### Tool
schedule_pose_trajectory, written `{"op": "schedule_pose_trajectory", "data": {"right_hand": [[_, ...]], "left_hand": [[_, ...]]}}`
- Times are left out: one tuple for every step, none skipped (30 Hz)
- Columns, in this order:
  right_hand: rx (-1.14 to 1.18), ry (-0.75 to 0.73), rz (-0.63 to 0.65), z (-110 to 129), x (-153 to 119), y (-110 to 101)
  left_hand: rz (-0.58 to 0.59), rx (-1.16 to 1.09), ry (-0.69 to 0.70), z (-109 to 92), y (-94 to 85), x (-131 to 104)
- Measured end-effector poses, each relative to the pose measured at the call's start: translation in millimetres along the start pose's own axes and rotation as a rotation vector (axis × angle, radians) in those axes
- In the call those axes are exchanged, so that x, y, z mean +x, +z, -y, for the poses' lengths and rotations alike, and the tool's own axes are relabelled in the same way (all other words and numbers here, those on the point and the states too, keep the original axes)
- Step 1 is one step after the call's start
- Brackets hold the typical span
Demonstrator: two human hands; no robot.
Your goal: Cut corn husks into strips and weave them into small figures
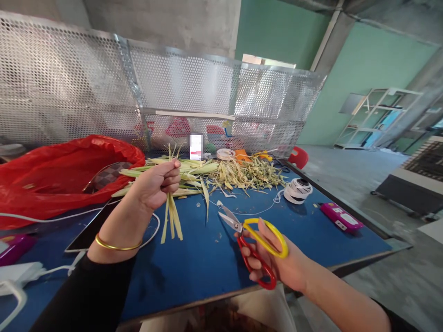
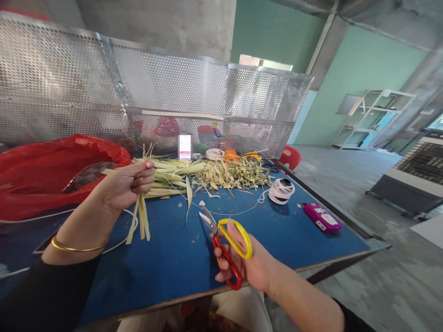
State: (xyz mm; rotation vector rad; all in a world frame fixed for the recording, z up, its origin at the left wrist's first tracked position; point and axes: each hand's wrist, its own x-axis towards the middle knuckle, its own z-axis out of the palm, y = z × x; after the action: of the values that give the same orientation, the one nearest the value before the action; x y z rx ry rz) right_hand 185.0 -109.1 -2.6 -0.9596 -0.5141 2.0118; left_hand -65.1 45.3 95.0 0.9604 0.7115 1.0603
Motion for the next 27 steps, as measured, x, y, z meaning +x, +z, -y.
{"op": "schedule_pose_trajectory", "data": {"right_hand": [[-0.006, -0.004, -0.032, 1.6, 4.8, 2.4], [-0.015, -0.011, -0.064, 3.4, 9.5, 4.5], [-0.027, -0.018, -0.089, 5.4, 14.1, 6.2], [-0.042, -0.029, -0.109, 7.4, 18.4, 7.6], [-0.06, -0.043, -0.124, 9.2, 22.2, 8.6], [-0.082, -0.063, -0.139, 10.7, 25.4, 9.4], [-0.106, -0.086, -0.154, 11.7, 27.8, 9.9], [-0.13, -0.11, -0.174, 12.3, 29.4, 10.3], [-0.153, -0.133, -0.194, 12.3, 30.2, 10.5], [-0.174, -0.155, -0.213, 12.0, 30.3, 10.4], [-0.197, -0.181, -0.232, 11.7, 29.8, 9.9], [-0.226, -0.215, -0.251, 11.7, 29.1, 8.7], [-0.263, -0.261, -0.274, 12.4, 28.3, 6.7], [-0.304, -0.317, -0.305, 14.3, 27.8, 3.5], [-0.35, -0.381, -0.342, 17.6, 27.7, -0.9], [-0.394, -0.445, -0.386, 22.4, 28.1, -6.6], [-0.432, -0.503, -0.443, 28.6, 29.0, -13.4], [-0.468, -0.559, -0.485, 36.1, 30.4, -21.2], [-0.52, -0.599, -0.528, 44.3, 32.1, -29.4], [-0.606, -0.618, -0.586, 52.8, 34.1, -37.6], [-0.741, -0.61, -0.654, 61.0, 36.0, -45.3], [-0.932, -0.599, -0.728, 68.3, 37.9, -52.1], [-1.164, -0.584, -0.808, 74.3, 39.7, -57.5], [-1.388, -0.547, -0.865, 78.7, 41.4, -61.4], [-1.586, -0.493, -0.909, 81.6, 42.9, -63.5], [-1.75, -0.428, -0.933, 83.2, 44.2, -63.9], [-1.865, -0.362, -0.941, 84.0, 45.2, -62.5]], "left_hand": [[0.003, 0.0, 0.006, -0.4, 0.2, -0.4], [0.008, 0.002, 0.01, -0.7, 0.2, -0.7], [0.014, 0.005, 0.012, -0.9, 0.1, -0.9], [0.019, 0.006, 0.012, -1.0, -0.2, -1.1], [0.023, 0.007, 0.011, -1.1, -0.7, -1.1], [0.026, 0.007, 0.01, -1.1, -1.2, -1.0], [0.029, 0.007, 0.011, -1.0, -1.8, -0.9], [0.033, 0.007, 0.012, -1.0, -2.3, -0.8], [0.035, 0.004, 0.013, -0.9, -2.6, -0.7], [0.037, 0.002, 0.012, -0.8, -2.7, -0.8], [0.038, -0.001, 0.008, -0.7, -2.6, -1.0], [0.038, -0.003, 0.003, -0.6, -2.3, -1.2], [0.035, -0.005, 0.0, -0.5, -1.8, -1.5], [0.029, -0.005, -0.002, -0.3, -1.2, -1.7], [0.023, -0.004, -0.003, -0.1, -0.6, -1.8], [0.016, -0.002, -0.004, 0.2, 0.2, -1.8], [0.012, -0.001, -0.007, 0.7, 0.9, -1.6], [0.009, -0.001, -0.011, 1.4, 1.8, -1.2], [0.009, -0.002, -0.015, 2.3, 2.7, -0.8], [0.01, -0.001, -0.022, 3.5, 3.8, -0.4], [0.013, 0.001, -0.031, 5.2, 5.1, 0.0], [0.018, 0.007, -0.041, 7.3, 6.7, 0.3], [0.02, 0.018, -0.056, 10.0, 8.4, 0.5], [0.028, 0.031, -0.071, 13.2, 10.5, 0.5], [0.034, 0.047, -0.088, 17.1, 12.8, 0.3], [0.029, 0.064, -0.113, 21.5, 15.4, 0.1], [0.035, 0.075, -0.13, 26.6, 18.2, -0.3]]}}
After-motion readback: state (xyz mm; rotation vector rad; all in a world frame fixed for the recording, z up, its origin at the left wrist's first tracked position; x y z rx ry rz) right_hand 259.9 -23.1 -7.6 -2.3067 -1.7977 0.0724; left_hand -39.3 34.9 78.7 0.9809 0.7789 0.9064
